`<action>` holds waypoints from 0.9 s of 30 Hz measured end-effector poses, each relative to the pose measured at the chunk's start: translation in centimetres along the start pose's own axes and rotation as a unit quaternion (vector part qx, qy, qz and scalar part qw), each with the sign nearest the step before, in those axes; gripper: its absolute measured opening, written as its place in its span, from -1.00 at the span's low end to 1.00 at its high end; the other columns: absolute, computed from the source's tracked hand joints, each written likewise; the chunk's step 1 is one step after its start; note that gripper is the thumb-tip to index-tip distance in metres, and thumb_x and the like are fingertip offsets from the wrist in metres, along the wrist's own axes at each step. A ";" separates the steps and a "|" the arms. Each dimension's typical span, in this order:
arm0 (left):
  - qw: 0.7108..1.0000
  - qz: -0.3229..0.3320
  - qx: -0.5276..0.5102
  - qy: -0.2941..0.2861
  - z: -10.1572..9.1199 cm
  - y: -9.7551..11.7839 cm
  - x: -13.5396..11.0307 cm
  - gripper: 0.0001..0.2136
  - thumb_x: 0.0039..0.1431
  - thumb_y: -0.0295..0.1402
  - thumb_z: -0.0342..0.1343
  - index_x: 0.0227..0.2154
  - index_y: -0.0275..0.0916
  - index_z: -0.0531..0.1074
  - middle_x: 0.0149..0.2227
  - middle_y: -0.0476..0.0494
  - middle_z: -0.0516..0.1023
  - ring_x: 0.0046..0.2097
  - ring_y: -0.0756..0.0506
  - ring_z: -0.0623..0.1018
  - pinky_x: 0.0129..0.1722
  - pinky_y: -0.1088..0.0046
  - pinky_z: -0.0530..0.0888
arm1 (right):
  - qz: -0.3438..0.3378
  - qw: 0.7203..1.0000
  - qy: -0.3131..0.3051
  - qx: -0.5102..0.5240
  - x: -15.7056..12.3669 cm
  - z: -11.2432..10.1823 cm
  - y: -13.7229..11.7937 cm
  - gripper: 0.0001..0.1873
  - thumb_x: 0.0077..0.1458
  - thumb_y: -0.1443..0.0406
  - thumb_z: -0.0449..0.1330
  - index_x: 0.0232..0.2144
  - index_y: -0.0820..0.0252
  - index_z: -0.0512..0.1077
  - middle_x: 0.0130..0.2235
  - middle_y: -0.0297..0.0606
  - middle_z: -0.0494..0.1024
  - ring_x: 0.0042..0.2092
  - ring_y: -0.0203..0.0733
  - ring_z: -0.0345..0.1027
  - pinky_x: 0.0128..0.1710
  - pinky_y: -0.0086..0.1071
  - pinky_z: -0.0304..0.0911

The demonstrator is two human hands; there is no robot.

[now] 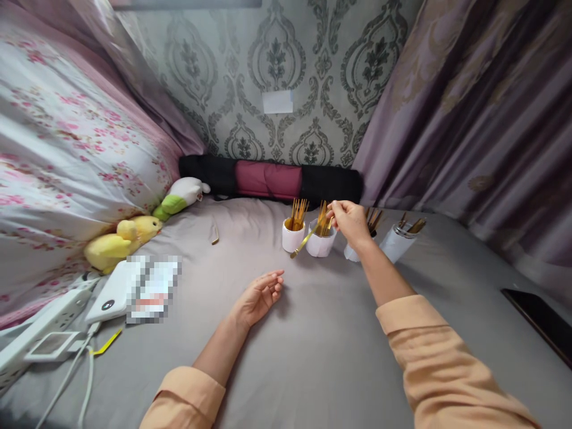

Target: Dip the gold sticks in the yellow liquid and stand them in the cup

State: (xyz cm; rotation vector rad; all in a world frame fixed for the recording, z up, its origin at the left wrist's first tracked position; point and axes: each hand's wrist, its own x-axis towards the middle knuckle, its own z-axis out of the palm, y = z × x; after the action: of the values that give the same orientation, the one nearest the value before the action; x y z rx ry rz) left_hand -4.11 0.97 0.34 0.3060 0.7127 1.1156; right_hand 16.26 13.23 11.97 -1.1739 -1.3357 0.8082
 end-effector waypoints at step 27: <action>1.000 0.006 -0.017 -0.004 -0.2 0.1 0.2 -0.78 -0.01 -0.50 0.14 -0.25 -0.40 0.38 -0.44 -0.08 0.40 -0.49 0.10 0.40 -0.55 0.64 0.34 | -0.170 0.965 0.074 -0.187 4.6 1.8 -1.6 -0.65 0.09 0.10 0.00 -0.39 0.26 0.42 -0.49 -0.26 0.51 -0.63 -0.39 0.26 -0.61 -0.49 0.17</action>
State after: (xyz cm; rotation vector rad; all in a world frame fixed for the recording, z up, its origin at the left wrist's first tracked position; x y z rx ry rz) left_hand -4.22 1.18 0.14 0.2860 0.6859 1.1353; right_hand 14.77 17.43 14.58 -1.2186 -1.5501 0.2189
